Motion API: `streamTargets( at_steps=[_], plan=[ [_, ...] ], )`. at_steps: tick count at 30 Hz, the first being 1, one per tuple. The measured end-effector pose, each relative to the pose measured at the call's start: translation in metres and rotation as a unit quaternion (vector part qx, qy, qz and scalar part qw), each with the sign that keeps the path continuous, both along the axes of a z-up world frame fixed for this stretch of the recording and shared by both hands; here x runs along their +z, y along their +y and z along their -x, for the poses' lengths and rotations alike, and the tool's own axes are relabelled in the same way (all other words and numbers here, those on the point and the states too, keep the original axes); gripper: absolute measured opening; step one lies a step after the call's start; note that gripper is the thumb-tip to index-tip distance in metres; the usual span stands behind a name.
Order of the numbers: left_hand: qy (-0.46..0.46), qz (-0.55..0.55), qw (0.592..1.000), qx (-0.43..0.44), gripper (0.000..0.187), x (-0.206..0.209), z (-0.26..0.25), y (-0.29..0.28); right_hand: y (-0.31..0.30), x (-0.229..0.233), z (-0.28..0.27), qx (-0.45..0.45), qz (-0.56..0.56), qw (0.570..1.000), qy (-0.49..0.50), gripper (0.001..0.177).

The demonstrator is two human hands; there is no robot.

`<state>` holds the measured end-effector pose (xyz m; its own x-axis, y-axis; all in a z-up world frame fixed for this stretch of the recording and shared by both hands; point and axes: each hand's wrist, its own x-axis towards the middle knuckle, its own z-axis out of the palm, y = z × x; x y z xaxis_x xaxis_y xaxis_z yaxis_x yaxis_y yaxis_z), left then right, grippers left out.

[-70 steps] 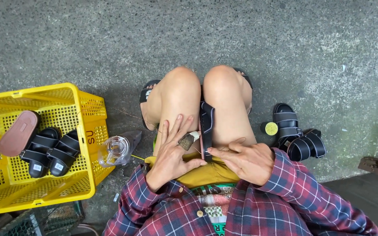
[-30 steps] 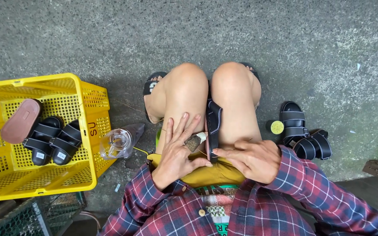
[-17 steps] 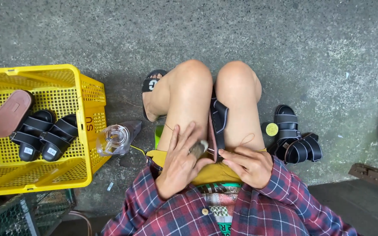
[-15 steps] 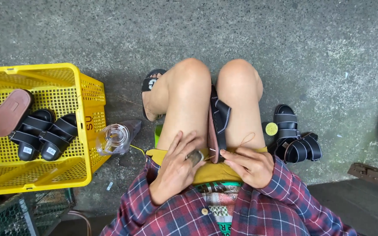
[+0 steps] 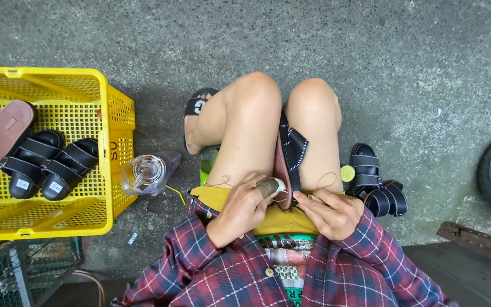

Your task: Hand-stitching the straps of black sandals using a needle and thread while sitting on the floor.

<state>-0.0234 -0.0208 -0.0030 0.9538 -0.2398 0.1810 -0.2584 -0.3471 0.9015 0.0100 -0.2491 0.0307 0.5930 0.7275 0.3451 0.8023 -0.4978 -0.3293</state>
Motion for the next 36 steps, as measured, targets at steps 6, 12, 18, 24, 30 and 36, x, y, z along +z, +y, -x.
streamTargets(
  at_steps=[6,12,18,24,30,36],
  plan=[
    [0.133,0.047,0.987,-0.079,0.009,0.004,-0.002,0.009,-0.007,-0.003,-0.005,0.018,0.037,0.999,0.005,0.027],
    [0.078,-0.068,0.992,-0.068,0.018,-0.006,-0.008,0.003,-0.058,0.014,-0.020,0.022,0.175,0.982,0.072,0.038],
    [-0.098,-0.234,0.967,-0.027,0.014,-0.028,-0.023,0.011,-0.082,0.007,-0.005,-0.042,0.214,0.951,0.219,0.039],
    [-0.208,-0.317,0.918,0.118,0.024,0.000,-0.042,0.040,-0.024,0.000,0.003,0.007,0.114,0.945,0.306,0.031],
    [-0.089,-0.256,0.954,0.130,0.047,0.001,-0.022,0.037,-0.041,-0.014,0.000,-0.106,0.072,0.946,0.297,0.025],
    [-0.119,-0.133,0.984,0.029,0.031,0.026,-0.013,0.008,-0.030,-0.013,0.005,-0.070,0.101,0.951,0.283,0.020]
  ],
)
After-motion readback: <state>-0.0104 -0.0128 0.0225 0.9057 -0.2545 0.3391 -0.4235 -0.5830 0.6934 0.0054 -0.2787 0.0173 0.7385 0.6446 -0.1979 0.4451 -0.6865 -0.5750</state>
